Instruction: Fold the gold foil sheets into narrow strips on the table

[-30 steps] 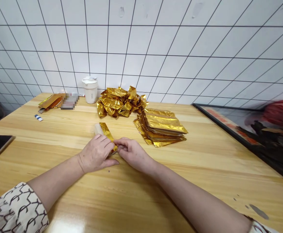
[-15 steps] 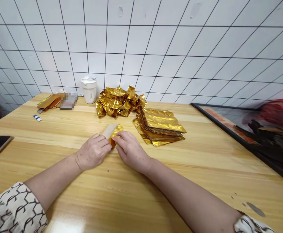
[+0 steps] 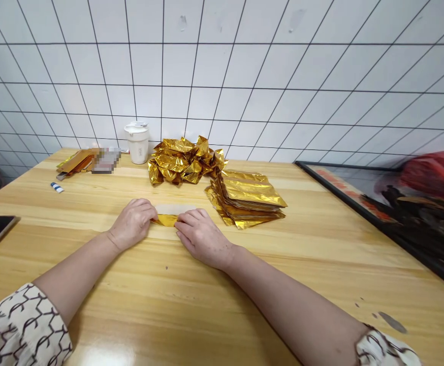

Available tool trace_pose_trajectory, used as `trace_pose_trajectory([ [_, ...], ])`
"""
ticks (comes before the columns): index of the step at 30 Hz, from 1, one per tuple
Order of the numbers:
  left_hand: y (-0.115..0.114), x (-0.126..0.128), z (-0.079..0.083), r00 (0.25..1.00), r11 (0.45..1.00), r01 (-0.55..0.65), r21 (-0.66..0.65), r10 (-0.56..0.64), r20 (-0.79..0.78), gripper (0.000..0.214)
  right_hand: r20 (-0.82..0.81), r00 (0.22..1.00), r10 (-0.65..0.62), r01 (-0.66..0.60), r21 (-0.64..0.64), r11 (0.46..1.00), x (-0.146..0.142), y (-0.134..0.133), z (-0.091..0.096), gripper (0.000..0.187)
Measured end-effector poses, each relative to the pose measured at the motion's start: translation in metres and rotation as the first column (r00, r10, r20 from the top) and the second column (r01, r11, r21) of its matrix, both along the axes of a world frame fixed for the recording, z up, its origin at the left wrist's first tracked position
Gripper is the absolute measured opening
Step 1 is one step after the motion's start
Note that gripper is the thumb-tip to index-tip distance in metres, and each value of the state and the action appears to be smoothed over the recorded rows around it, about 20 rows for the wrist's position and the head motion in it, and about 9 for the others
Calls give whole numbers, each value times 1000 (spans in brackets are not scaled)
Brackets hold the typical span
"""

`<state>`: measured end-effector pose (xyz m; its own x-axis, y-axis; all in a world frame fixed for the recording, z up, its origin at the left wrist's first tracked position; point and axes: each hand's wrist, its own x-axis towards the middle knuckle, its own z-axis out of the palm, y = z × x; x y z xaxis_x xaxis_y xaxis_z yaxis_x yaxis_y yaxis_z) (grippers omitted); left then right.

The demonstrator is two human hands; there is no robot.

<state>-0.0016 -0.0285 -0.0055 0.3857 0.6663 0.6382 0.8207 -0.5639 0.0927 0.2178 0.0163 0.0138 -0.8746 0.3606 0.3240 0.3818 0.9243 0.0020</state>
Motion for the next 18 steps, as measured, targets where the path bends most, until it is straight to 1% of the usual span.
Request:
trace_pose_trajectory([
  [3,-1,-2,1,998,998,-57,-3,57,-30,27,-11,1000,14,-14,-19,1000,0,-1,0,20],
  [6,-6,5,6,994,997,-71,-5,70,-89,25,-14,1000,6,-7,-38,999,0,-1,-1,19],
  [9,-13,19,9,993,1000,-8,-7,8,-119,21,-7,1000,-1,1,-52,999,-1,-1,-2,20],
  [10,-15,24,8,992,999,19,-37,-23,-126,21,-8,1000,0,0,-60,998,-1,-1,-2,21],
  [12,-18,32,4,987,991,46,-127,-65,-148,31,-18,1000,2,-4,-83,997,-1,-1,-2,22],
  [15,-20,36,-5,979,959,-40,-281,-18,-202,59,-21,1000,6,-9,-114,993,-1,-1,-1,23],
  [18,-20,34,-10,968,919,-93,-384,-6,-250,71,-5,1000,4,-5,-111,994,0,1,0,24],
])
